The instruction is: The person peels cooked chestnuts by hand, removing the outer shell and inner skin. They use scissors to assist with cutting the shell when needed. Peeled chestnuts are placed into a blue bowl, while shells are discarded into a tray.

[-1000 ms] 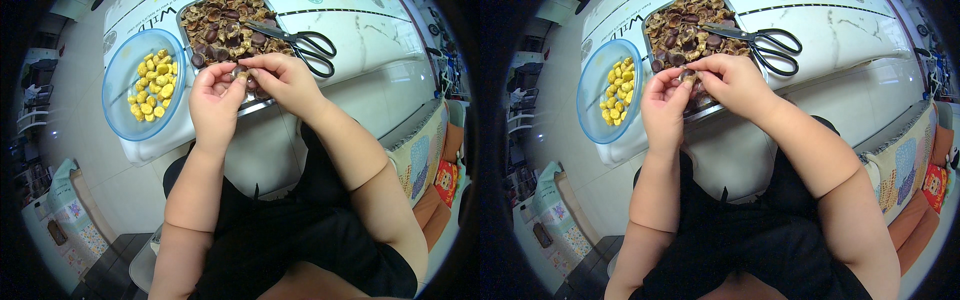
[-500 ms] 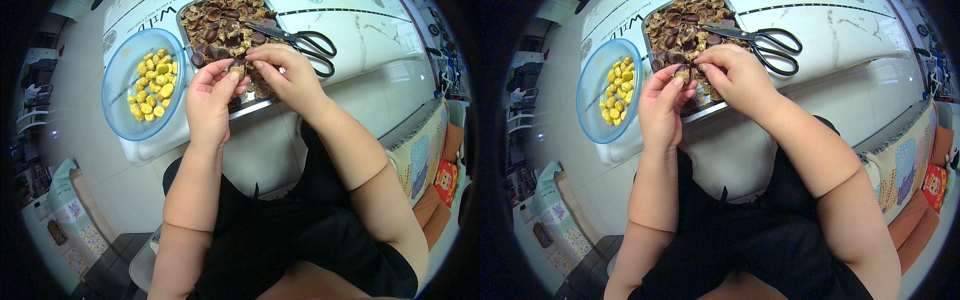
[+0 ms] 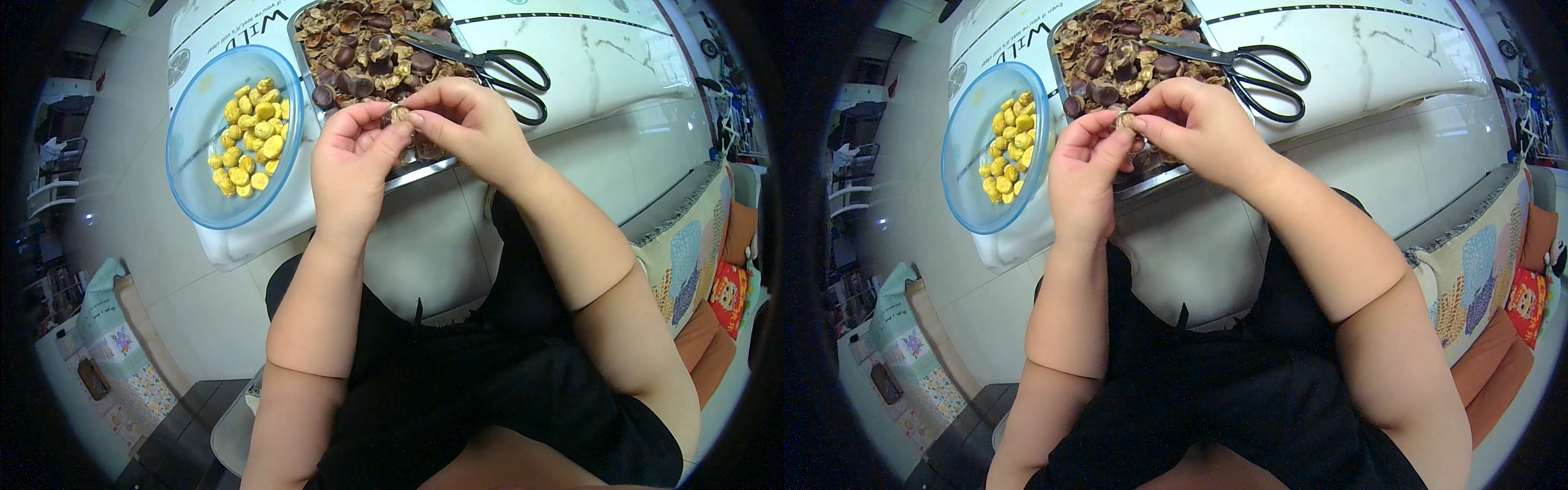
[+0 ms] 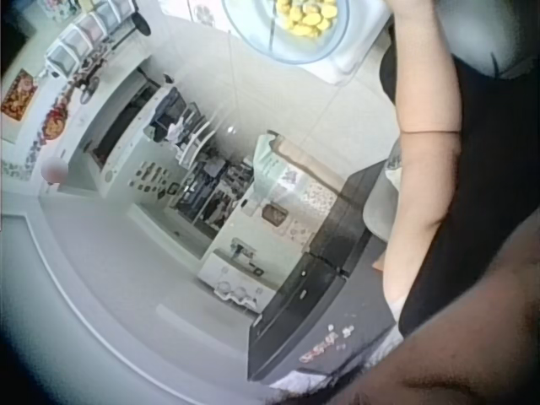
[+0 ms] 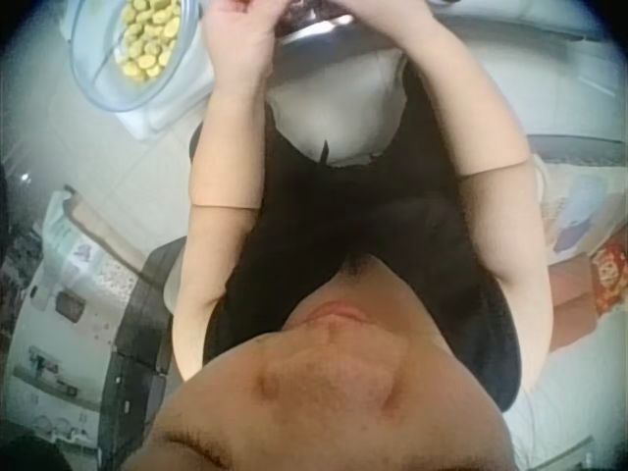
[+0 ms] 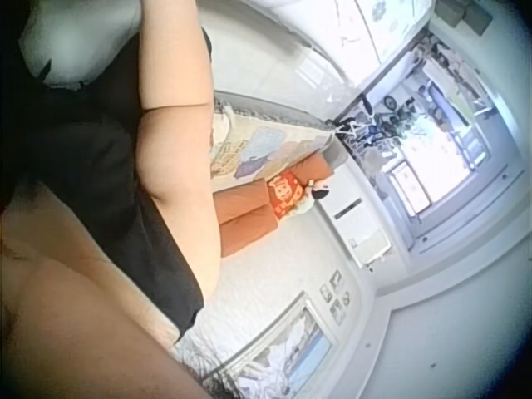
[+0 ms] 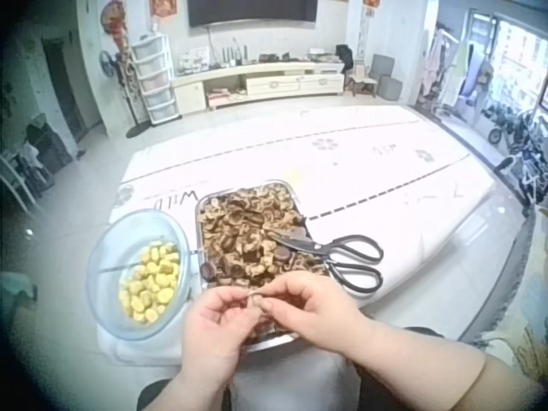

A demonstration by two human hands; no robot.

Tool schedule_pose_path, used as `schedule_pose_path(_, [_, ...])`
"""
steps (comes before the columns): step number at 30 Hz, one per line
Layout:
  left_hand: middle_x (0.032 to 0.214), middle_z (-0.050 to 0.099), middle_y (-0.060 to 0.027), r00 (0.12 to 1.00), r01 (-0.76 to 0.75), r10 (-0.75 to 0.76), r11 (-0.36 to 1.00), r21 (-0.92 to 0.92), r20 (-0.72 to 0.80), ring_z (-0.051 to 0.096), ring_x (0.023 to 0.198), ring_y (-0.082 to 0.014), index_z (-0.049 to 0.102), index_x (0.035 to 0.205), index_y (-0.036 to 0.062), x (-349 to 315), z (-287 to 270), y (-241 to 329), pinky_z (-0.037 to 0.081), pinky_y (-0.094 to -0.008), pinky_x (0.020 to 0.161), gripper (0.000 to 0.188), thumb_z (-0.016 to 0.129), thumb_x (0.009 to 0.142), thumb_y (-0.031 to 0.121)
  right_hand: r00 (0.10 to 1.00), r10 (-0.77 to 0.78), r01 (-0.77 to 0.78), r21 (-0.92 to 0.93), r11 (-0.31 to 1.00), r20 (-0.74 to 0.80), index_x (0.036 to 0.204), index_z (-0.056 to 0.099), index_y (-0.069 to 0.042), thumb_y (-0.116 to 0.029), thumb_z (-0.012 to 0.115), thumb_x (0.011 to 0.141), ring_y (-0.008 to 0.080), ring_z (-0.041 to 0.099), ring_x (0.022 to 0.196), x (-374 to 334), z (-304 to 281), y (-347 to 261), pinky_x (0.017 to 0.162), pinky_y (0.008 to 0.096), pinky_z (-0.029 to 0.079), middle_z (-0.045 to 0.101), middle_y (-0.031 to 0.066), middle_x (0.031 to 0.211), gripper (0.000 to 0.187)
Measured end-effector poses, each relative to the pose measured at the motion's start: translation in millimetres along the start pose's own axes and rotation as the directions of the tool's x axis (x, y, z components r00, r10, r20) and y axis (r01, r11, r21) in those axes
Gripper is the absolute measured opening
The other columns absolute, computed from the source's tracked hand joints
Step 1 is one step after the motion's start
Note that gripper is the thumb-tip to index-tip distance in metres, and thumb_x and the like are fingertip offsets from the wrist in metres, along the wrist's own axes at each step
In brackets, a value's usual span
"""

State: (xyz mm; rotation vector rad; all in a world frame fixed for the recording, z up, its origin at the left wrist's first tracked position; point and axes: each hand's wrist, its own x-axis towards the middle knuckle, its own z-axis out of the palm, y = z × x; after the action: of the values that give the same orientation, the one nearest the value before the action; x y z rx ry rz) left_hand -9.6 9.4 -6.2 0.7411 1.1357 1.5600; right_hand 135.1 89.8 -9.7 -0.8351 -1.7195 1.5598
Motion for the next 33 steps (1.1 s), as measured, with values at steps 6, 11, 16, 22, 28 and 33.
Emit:
schedule_pose_path(6, [0.100,0.064,-0.0121,0.999,-0.047,0.047,0.999,0.007,-0.003,0.064,0.090,-0.0143,0.054,0.107,-0.0058,-2,3,3,0.054,-0.0252,0.082,0.024,0.064,0.085,-0.007,0.983,-0.182,0.174,-0.211,0.962,-0.019,0.103,0.067,-0.001,-0.011,0.062,0.087,0.0185,0.065,0.074,-2,6,-6,0.069,0.0297,0.052,0.068,0.0102,0.085,0.019])
schedule_pose_path(11, [0.097,0.064,-0.0118,0.993,-0.112,0.114,0.991,0.067,-0.020,0.064,0.088,-0.0138,0.054,0.106,-0.0056,-3,3,-1,0.055,-0.0243,0.079,0.024,0.064,0.084,-0.008,0.948,-0.319,0.284,-0.458,0.842,0.002,0.105,0.066,-0.003,-0.012,0.057,0.088,0.0345,0.063,0.085,-4,10,-8,0.075,0.0394,0.051,0.067,0.0170,0.091,0.022])
schedule_pose_path(16, [0.096,0.064,-0.0118,0.992,-0.125,0.127,0.989,0.075,-0.016,0.064,0.087,-0.0136,0.054,0.105,-0.0058,-3,0,0,0.055,-0.0238,0.077,0.023,0.064,0.084,-0.008,0.925,-0.378,0.341,-0.497,0.798,0.028,0.105,0.065,-0.005,-0.011,0.057,0.086,0.0347,0.062,0.085,-4,12,-7,0.075,0.0408,0.050,0.065,0.0163,0.089,0.022])
schedule_pose_path(22, [0.092,0.064,-0.0079,0.987,-0.157,0.159,0.986,0.060,-0.029,0.065,0.078,-0.0127,0.058,0.107,-0.0030,-6,3,3,0.054,-0.0238,0.072,0.024,0.066,0.084,-0.003,0.920,-0.392,0.341,-0.497,0.798,0.002,0.103,0.066,-0.005,-0.007,0.057,0.082,0.0337,0.062,0.086,-4,12,-7,0.077,0.0405,0.050,0.065,0.0159,0.090,0.023])
schedule_pose_path(28, [0.092,0.064,-0.0076,0.994,-0.086,0.089,0.995,0.047,-0.057,0.064,0.078,-0.0127,0.058,0.108,-0.0032,-1,-2,1,0.054,-0.0247,0.073,0.025,0.065,0.085,-0.003,0.948,-0.317,0.264,-0.456,0.850,-0.042,0.098,0.067,-0.004,-0.008,0.056,0.084,0.0321,0.062,0.086,3,9,-1,0.078,0.0390,0.050,0.066,0.0144,0.090,0.018])
schedule_pose_path(33, [0.094,0.065,-0.0079,0.997,-0.073,0.074,0.996,0.040,-0.019,0.064,0.079,-0.0127,0.059,0.109,-0.0025,1,-6,-2,0.054,-0.0238,0.071,0.025,0.066,0.085,-0.002,0.969,-0.245,0.232,-0.300,0.926,-0.008,0.098,0.069,-0.002,-0.014,0.062,0.088,0.0198,0.065,0.081,2,4,-7,0.074,0.0303,0.051,0.068,0.0110,0.089,0.017])
